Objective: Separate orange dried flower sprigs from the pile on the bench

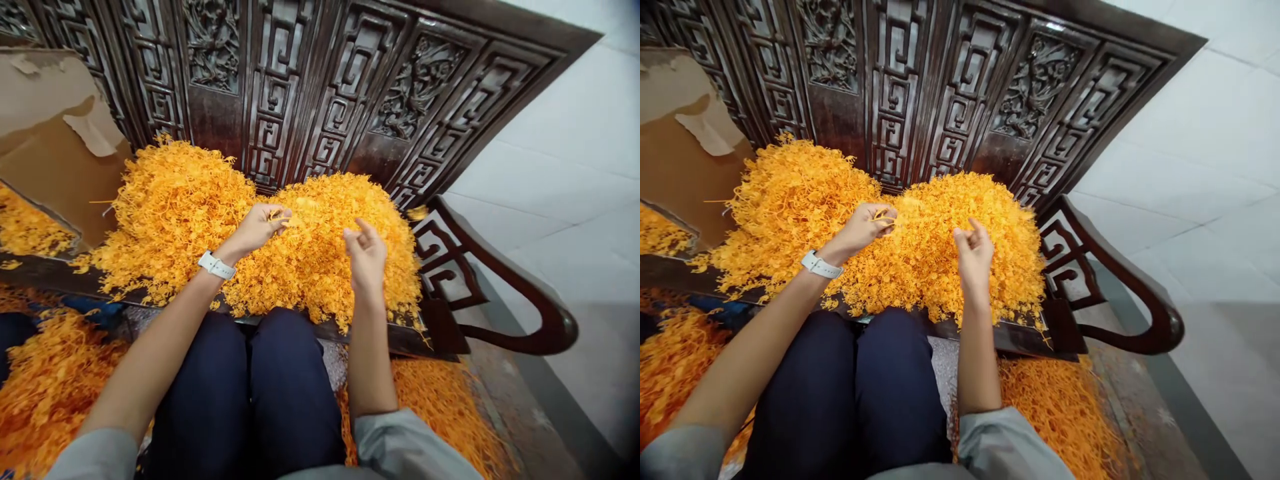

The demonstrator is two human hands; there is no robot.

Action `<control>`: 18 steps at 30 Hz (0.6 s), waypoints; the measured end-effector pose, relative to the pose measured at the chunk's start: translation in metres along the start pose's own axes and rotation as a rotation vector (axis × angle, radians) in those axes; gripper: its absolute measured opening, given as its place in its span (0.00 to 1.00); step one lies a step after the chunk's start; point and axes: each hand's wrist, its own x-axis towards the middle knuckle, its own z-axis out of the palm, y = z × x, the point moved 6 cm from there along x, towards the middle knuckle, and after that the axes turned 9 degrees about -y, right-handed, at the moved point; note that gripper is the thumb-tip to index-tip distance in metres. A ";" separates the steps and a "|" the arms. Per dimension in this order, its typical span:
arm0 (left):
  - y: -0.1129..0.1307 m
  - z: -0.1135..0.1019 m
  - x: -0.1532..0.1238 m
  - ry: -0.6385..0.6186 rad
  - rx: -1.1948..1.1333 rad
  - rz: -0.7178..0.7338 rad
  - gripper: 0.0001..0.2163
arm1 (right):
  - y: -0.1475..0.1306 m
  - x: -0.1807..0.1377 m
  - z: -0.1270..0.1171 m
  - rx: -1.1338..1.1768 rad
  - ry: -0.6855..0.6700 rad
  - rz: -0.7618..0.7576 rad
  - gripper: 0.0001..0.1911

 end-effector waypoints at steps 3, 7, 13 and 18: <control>0.015 0.018 0.000 -0.115 0.211 0.060 0.20 | 0.018 -0.009 0.038 0.064 -0.192 0.094 0.20; 0.020 0.031 -0.001 -0.218 0.438 0.111 0.22 | -0.012 -0.020 0.057 -0.247 -0.383 -0.138 0.12; 0.038 0.051 -0.003 -0.292 0.480 0.242 0.22 | -0.088 -0.062 0.057 -0.821 -0.376 -0.796 0.09; 0.054 0.066 -0.002 -0.304 0.520 0.314 0.25 | -0.112 -0.076 0.041 -0.857 -0.233 -0.896 0.09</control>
